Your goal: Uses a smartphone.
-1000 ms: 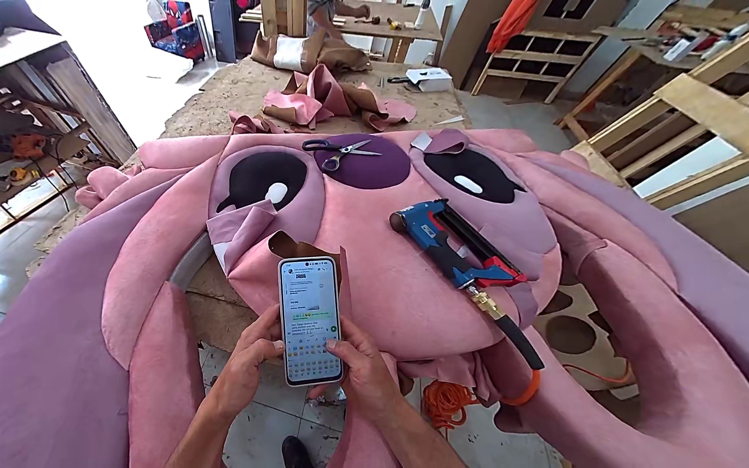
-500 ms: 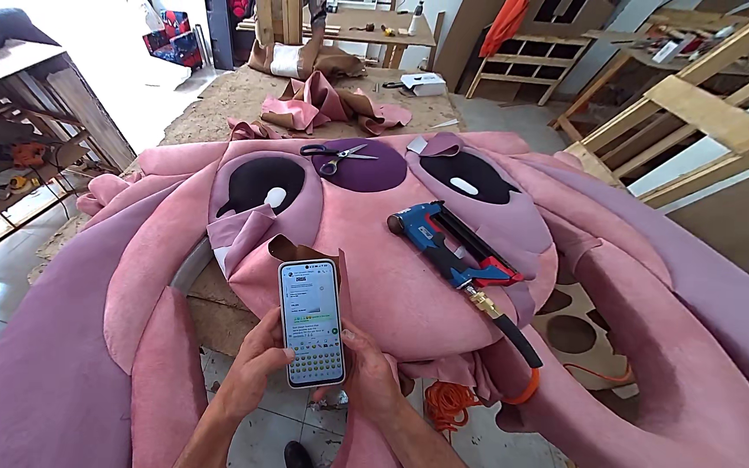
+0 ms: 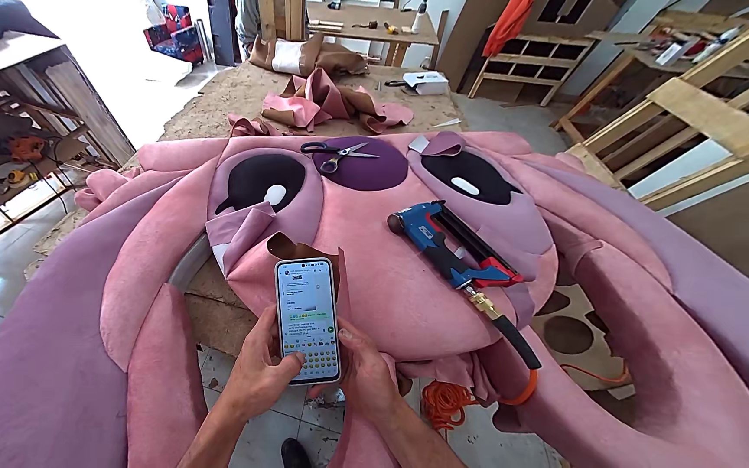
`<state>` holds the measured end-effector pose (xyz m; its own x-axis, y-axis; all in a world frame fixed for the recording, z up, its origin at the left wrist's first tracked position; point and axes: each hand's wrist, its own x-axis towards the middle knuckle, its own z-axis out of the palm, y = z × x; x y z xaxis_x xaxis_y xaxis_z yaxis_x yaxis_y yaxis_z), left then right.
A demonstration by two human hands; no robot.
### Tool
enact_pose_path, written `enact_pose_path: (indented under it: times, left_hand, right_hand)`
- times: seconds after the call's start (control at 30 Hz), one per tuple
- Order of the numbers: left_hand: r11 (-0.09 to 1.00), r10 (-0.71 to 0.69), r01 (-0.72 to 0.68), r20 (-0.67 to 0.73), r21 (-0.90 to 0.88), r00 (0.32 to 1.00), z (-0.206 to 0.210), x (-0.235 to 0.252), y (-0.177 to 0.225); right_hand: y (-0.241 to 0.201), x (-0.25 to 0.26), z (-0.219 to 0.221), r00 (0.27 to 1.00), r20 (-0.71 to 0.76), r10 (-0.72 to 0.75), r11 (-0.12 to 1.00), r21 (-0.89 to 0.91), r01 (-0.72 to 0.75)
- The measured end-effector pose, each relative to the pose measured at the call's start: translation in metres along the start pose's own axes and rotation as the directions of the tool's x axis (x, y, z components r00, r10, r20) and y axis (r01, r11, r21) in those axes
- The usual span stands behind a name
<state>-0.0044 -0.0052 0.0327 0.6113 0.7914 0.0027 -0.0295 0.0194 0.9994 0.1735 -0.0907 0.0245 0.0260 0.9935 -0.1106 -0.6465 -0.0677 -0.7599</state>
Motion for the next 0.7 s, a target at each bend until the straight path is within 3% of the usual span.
enact_pose_path:
  times: [0.7]
  left_hand:
    - [1.000,-0.001,0.001,0.053,0.010,0.999,-0.0053,0.0001,-0.0016]
  right_hand:
    - [0.0018,-0.0002,-0.0024,0.999,0.028,-0.020,0.999,0.044,0.019]
